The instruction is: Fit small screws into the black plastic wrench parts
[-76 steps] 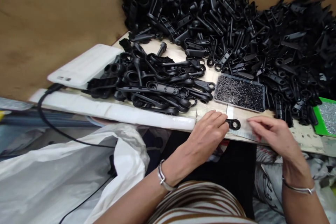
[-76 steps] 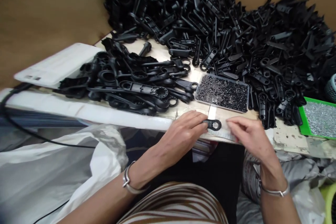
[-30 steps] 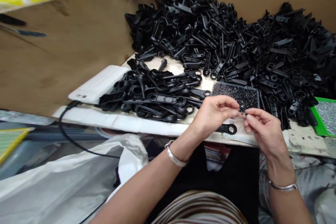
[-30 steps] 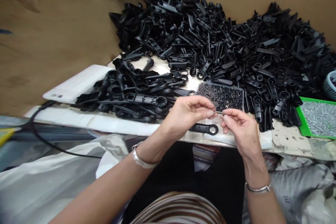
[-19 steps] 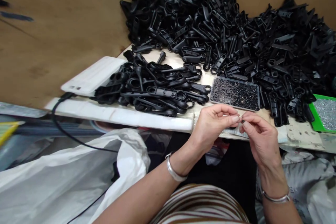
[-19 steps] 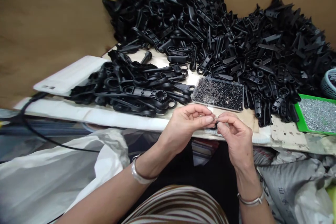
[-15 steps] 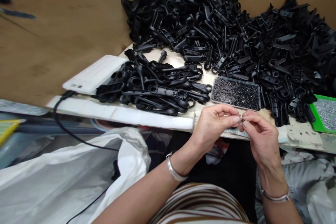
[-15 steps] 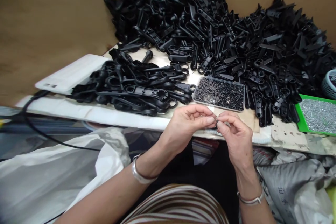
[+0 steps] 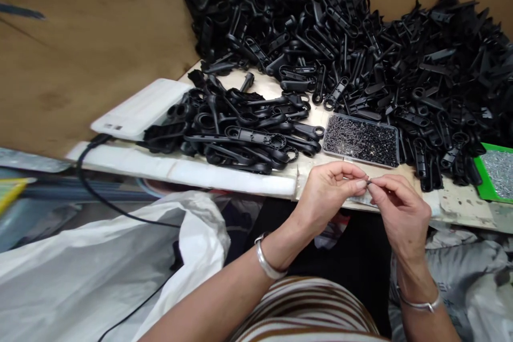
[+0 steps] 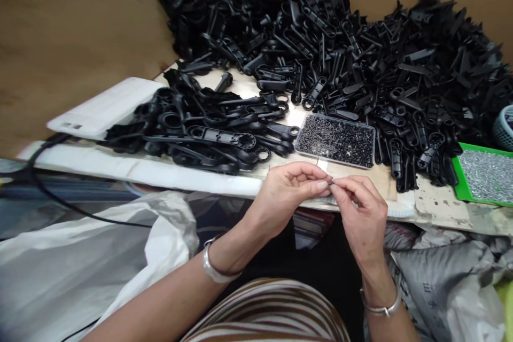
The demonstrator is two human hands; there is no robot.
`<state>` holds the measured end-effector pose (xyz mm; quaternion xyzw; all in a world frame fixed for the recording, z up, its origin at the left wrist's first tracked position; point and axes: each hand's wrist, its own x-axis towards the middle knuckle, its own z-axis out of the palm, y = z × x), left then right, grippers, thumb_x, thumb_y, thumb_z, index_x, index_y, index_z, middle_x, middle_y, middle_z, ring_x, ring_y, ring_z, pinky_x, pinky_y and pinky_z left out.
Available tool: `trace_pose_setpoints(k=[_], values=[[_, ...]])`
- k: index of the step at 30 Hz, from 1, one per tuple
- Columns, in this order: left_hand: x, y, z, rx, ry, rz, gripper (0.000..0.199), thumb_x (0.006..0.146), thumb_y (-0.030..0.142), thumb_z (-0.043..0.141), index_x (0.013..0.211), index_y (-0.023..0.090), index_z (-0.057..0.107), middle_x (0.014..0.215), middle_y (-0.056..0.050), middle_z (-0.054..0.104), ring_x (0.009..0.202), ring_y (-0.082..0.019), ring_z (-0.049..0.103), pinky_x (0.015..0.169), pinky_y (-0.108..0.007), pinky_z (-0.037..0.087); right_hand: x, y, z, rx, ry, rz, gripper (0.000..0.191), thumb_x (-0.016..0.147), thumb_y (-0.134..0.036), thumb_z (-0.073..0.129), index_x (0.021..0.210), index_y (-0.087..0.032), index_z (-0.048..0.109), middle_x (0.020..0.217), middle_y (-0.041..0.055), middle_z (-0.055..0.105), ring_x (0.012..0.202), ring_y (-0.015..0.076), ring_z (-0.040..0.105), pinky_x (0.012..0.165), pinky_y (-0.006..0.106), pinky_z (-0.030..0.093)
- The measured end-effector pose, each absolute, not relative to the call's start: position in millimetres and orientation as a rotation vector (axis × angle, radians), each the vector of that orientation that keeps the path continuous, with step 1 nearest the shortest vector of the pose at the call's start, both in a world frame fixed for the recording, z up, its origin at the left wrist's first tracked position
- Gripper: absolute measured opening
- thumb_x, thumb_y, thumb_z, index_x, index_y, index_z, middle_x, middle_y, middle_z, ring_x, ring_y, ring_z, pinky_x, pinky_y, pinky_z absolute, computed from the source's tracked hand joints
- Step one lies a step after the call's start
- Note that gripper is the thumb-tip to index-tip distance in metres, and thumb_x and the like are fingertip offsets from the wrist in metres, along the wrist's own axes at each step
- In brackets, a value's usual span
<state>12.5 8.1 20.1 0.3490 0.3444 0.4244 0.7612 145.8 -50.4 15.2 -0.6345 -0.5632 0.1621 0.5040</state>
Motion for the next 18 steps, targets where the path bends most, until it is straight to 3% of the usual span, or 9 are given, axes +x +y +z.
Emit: trace_pose_setpoints(k=[8, 18], values=[[17.2, -0.1, 18.5, 0.866, 0.841, 1.012, 0.006, 0.067, 0.012, 0.075, 0.071, 0.014, 0.070, 0.070, -0.001, 0.070, 0.066, -0.011, 0.064, 0.064, -0.019, 0.052, 138.3, -56.4, 22.8, -1.604, -1.675, -0.007, 0.015, 0.091, -0.016, 0.056, 0.096, -0.022, 0.068, 0.087, 0.0041, 0.072, 0.073, 0.0175, 0.067, 0.073, 0.030, 0.055], [9.5, 1.3, 19.5, 1.062, 0.805, 0.968, 0.007, 0.078, 0.011, 0.066, 0.084, 0.013, 0.069, 0.081, -0.004, 0.072, 0.076, -0.015, 0.069, 0.073, -0.024, 0.056, 147.2, -43.3, 28.1, -1.684, -1.696, 0.089, 0.013, 0.087, -0.019, 0.056, 0.079, -0.021, 0.067, 0.070, 0.0009, 0.069, 0.058, 0.0132, 0.063, 0.063, 0.026, 0.053]])
